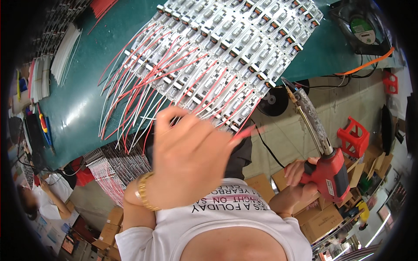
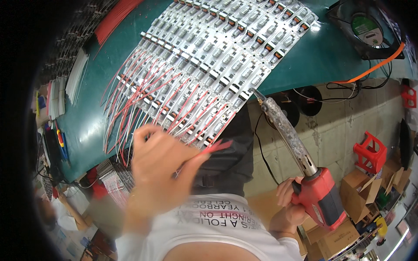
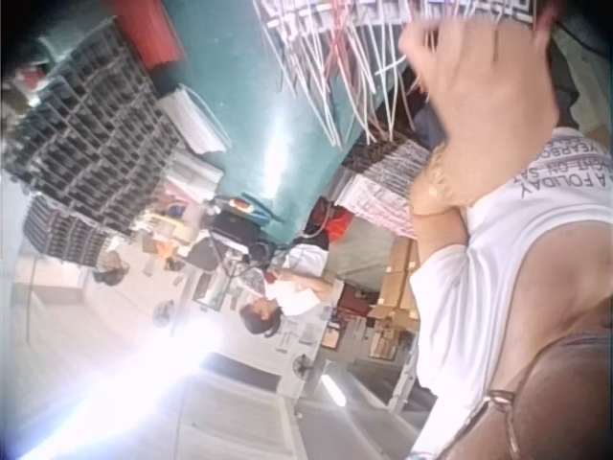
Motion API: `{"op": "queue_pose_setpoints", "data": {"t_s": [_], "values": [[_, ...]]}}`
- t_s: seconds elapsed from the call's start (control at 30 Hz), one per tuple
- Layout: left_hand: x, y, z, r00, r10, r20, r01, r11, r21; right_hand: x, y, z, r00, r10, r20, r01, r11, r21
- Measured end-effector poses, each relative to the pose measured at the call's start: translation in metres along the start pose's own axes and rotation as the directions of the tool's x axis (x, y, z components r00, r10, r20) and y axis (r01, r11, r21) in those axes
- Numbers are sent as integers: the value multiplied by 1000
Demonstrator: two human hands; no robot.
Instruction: The person uses a soldering iron to attach red and white wires to a grid of electronic components on a circuit board. They repeatedly pick up wires, position them on the board, and apply the soldering iron to secure the connections.
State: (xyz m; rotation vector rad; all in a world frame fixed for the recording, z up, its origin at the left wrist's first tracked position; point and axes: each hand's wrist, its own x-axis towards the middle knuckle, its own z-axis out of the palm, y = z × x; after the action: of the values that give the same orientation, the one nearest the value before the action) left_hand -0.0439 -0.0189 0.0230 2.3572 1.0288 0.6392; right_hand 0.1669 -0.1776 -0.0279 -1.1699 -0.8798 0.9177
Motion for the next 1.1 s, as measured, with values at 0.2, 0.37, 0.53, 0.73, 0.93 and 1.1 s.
{"op": "queue_pose_setpoints", "data": {"t_s": [0.2, 0.37, 0.53, 0.73, 0.93, 1.1], "values": [[1, -22, -93, 900, -409, -151, 405, 913, -54, 15, 1, 8, 997, -27, -70, 26, 1000, -14], [47, -56, -56, 992, -41, -121, 21, 987, -157, 35, 3, 15, 997, -76, -15, 77, 995, 69], [76, -66, 3, 958, 284, -29, -286, 953, -102, 43, 6, 21, 991, -133, 10, 131, 984, 119], [65, -76, -6, 967, 252, 34, -243, 956, -165, 56, 5, 34, 993, -110, 41, 107, 991, 81], [29, -90, -37, 966, 241, 93, -215, 950, -226, 69, 3, 51, 986, -143, 90, 147, 988, -39], [24, -108, -87, 979, 163, -125, -185, 963, -195, 88, -4, 69, 969, -204, 142, 230, 952, -201]]}}
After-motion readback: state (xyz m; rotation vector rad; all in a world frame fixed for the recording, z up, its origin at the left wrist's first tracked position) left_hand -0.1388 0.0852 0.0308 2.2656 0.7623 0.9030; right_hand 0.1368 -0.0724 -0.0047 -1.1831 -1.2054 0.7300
